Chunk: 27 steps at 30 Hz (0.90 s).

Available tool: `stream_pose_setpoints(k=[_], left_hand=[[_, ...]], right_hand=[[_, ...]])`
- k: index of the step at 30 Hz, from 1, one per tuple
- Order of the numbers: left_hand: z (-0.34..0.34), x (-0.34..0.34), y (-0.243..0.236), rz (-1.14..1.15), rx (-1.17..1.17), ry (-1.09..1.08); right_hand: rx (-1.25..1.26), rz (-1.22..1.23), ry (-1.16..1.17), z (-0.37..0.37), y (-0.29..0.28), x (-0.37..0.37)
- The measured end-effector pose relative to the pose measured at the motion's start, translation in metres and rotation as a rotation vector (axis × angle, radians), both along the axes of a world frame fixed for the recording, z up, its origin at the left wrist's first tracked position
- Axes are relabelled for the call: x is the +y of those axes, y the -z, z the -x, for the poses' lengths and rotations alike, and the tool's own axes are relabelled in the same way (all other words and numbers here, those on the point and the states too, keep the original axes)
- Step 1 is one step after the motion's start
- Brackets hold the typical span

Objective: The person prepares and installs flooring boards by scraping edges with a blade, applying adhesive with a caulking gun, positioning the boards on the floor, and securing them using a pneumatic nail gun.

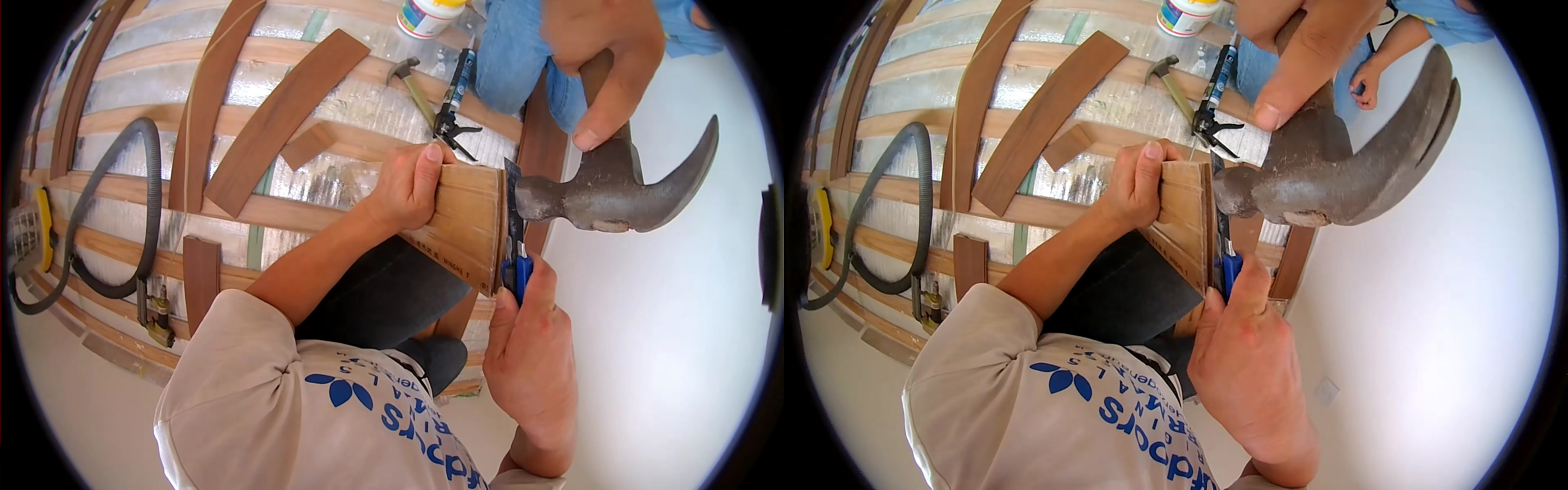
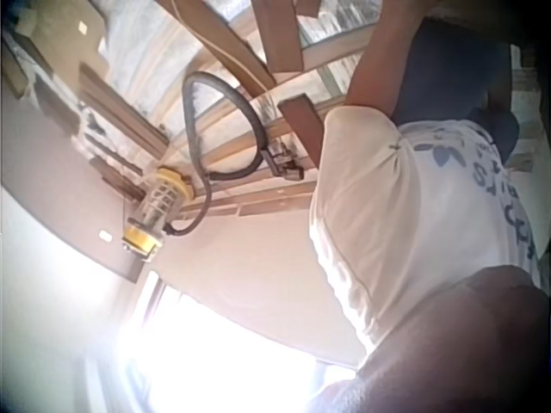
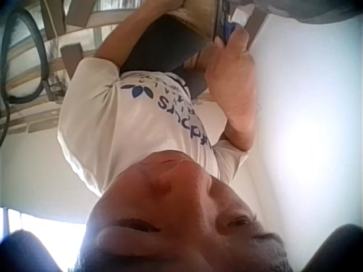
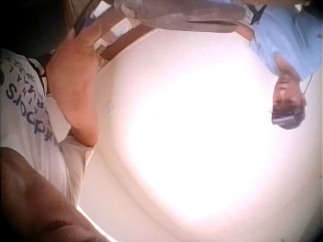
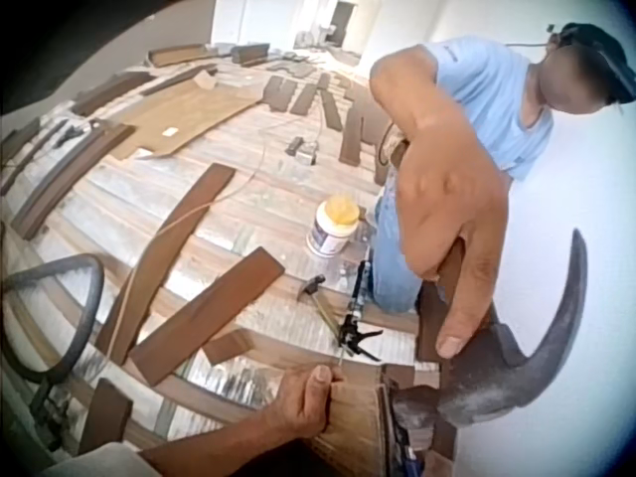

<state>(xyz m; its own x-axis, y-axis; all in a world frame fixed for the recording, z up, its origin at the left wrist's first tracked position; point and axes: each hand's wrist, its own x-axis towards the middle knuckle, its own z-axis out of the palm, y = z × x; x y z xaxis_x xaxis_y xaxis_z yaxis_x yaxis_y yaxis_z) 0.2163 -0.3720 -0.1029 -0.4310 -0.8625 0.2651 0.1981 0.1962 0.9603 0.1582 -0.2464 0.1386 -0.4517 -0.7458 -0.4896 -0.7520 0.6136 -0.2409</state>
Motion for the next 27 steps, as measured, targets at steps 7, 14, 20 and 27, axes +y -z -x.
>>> stream_pose_setpoints(k=[7,14,20,27], left_hand=[[0.0013,-0.0006,0.0033,0.004,0.015,0.009],[0.0011,-0.0006,0.0016,0.012,0.011,0.010],[0.0025,-0.0007,0.0009,0.001,0.026,0.011],[0.0023,0.0004,-0.0003,0.016,0.034,0.001]], right_hand=[[0.021,-0.014,-0.020,0.0004,-0.0004,-0.0009],[0.044,-0.001,0.014,-0.0016,0.0010,0.0018],[0.032,0.017,-0.047,0.0038,0.0023,0.0023],[0.033,-0.029,-0.025,0.0028,-0.0011,-0.0012]])
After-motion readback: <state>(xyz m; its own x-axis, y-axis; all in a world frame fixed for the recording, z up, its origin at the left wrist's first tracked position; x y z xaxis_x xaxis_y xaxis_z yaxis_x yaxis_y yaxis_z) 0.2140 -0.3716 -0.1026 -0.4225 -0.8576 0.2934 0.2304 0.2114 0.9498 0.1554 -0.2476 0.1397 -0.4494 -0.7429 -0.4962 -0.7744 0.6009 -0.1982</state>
